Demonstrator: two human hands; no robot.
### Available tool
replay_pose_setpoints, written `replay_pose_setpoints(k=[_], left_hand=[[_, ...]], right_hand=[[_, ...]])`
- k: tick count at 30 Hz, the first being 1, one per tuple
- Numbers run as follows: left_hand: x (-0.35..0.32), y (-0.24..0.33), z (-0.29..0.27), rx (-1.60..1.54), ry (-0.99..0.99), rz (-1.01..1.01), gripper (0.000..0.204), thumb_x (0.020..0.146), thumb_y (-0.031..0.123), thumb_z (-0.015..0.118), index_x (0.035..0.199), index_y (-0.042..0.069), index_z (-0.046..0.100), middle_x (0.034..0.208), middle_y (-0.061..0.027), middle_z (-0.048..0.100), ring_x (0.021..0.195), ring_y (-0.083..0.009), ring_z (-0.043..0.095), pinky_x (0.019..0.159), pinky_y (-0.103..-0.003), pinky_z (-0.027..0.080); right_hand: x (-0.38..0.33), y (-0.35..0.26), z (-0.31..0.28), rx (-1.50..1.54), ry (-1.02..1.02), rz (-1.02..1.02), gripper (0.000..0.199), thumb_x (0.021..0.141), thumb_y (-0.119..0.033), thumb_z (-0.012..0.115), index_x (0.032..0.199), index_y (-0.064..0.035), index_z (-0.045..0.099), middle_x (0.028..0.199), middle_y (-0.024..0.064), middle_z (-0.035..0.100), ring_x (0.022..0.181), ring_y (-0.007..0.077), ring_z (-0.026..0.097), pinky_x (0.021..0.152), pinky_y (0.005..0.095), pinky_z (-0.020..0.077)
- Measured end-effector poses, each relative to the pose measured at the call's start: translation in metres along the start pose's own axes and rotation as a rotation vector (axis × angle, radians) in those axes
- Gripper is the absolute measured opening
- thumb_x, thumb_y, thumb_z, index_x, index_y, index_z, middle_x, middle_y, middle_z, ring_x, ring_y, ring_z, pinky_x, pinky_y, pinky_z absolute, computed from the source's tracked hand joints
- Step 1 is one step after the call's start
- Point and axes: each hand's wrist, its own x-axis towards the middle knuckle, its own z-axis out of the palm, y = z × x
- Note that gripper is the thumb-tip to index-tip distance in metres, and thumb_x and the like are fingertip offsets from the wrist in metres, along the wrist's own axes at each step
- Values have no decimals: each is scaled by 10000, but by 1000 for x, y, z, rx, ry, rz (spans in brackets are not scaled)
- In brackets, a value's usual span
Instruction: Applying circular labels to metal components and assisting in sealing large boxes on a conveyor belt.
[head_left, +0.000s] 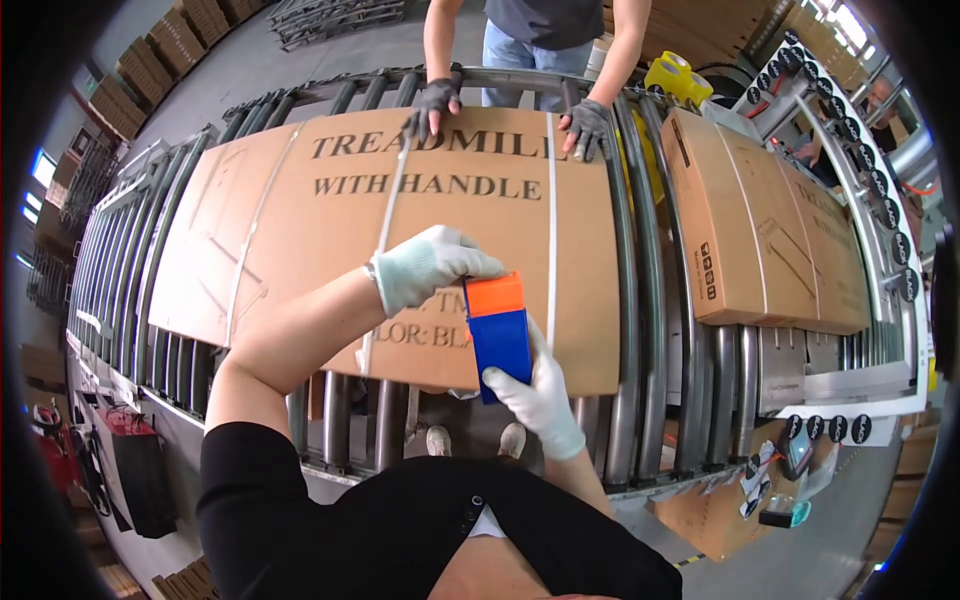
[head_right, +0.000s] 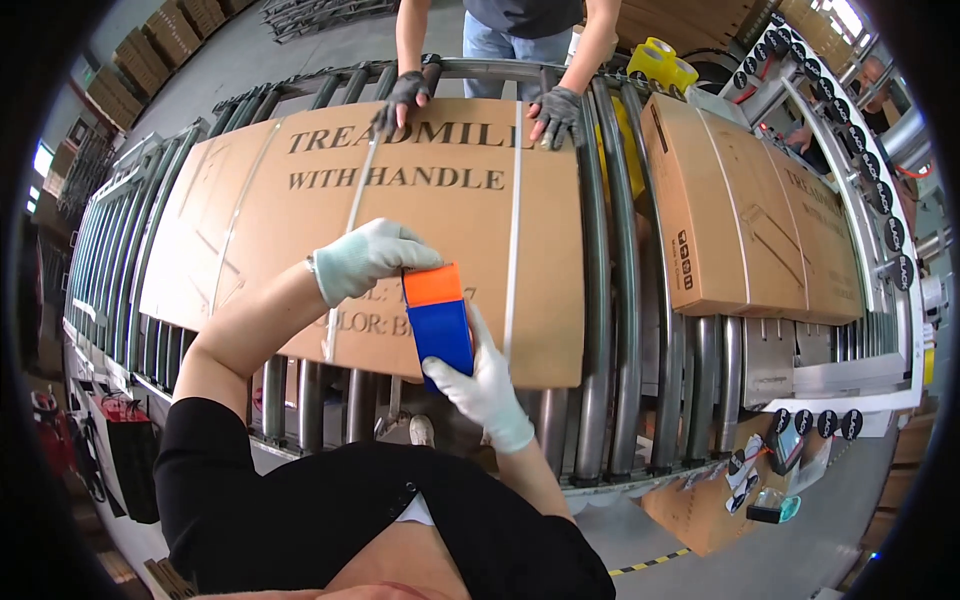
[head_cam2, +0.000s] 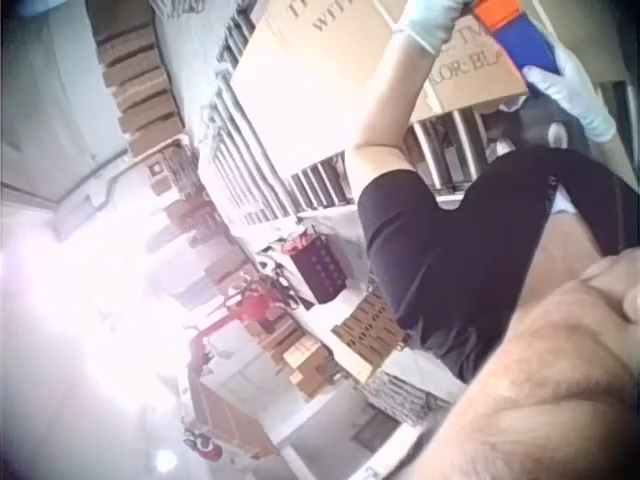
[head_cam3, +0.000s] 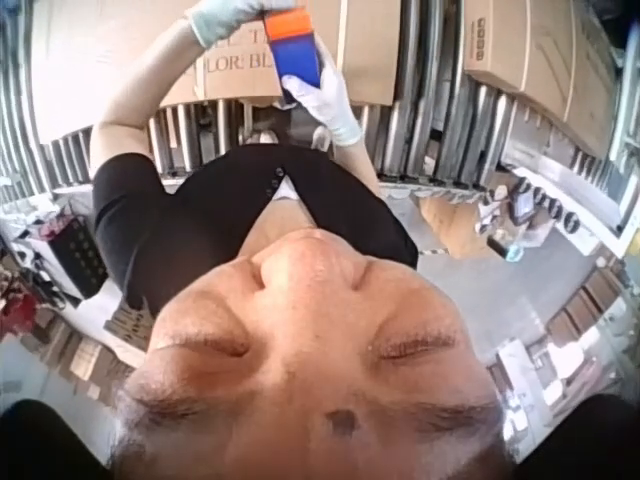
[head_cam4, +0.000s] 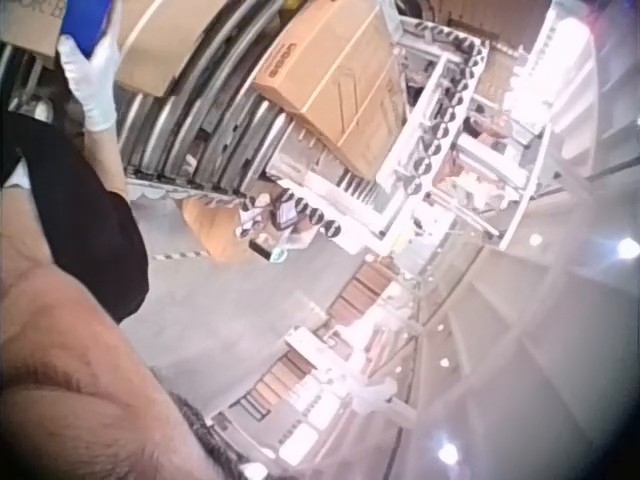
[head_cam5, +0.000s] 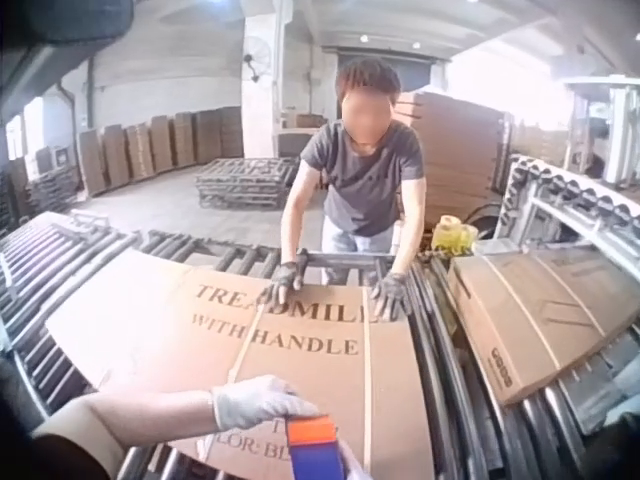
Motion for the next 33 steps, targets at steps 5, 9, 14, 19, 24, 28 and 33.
replay_pose_setpoints(k=[5, 9, 14, 19, 24, 28, 33], left_hand=[[138, -48, -62, 699, 421, 140, 378, 770, 376, 684, 724, 1, 652, 689, -198, 630, 695, -382, 620, 667, -439, 495], [257, -74, -132, 600, 383, -1, 257, 813, 308, 650, 871, 71, 731, 698, -112, 678, 661, -243, 660, 672, -349, 510], [363, -116, -165, 857, 478, 188, 279, 820, 360, 629, 898, 114, 737, 860, -134, 698, 824, -268, 671, 766, -355, 510], [411, -140, -159, 871, 447, -108, 328, 865, 242, 588, 1182, 169, 635, 1109, -121, 659, 976, -301, 635, 841, -365, 500], [400, -141, -152, 698, 659, -165, 494, 807, 450, 622, 1220, 178, 598, 1225, -109, 612, 1135, -284, 578, 954, -398, 443], [348, -145, -133, 711, 1258, -269, 509, 828, 477, 586, 1091, 41, 576, 1054, -138, 632, 978, -292, 610, 930, -399, 403], [218, -170, -72, 985, 1069, -13, 496, 827, 373, 592, 1163, 13, 541, 1185, -166, 561, 1096, -330, 509, 965, -430, 369]], right_hand=[[11, 8, -6, -88, 194, 100, 663, 848, -157, 658, 1390, 49, 337, 1181, 112, 572, 1060, 158, 559, 911, 314, 460], [65, 12, -15, 72, 222, 168, 678, 850, -173, 655, 1394, 56, 322, 1146, 131, 590, 1016, 160, 583, 871, 306, 484], [166, -4, -39, 2, 262, 72, 579, 860, -98, 630, 1352, 58, 367, 1076, 96, 603, 917, 117, 592, 804, 269, 501], [222, -7, -56, 159, 280, 139, 483, 868, -94, 631, 1282, 45, 424, 1013, 56, 592, 837, 62, 561, 742, 224, 495], [216, 3, -39, 64, 290, 103, 498, 863, -139, 652, 1276, 35, 436, 977, 56, 601, 807, 78, 572, 715, 230, 498], [196, 7, -41, 64, 323, 205, 456, 864, -197, 660, 1224, 34, 501, 991, 58, 610, 816, 93, 586, 730, 251, 505], [92, 19, -24, 24, 361, 310, 468, 859, -183, 665, 1238, 34, 496, 1009, 60, 617, 845, 91, 586, 761, 258, 505]])
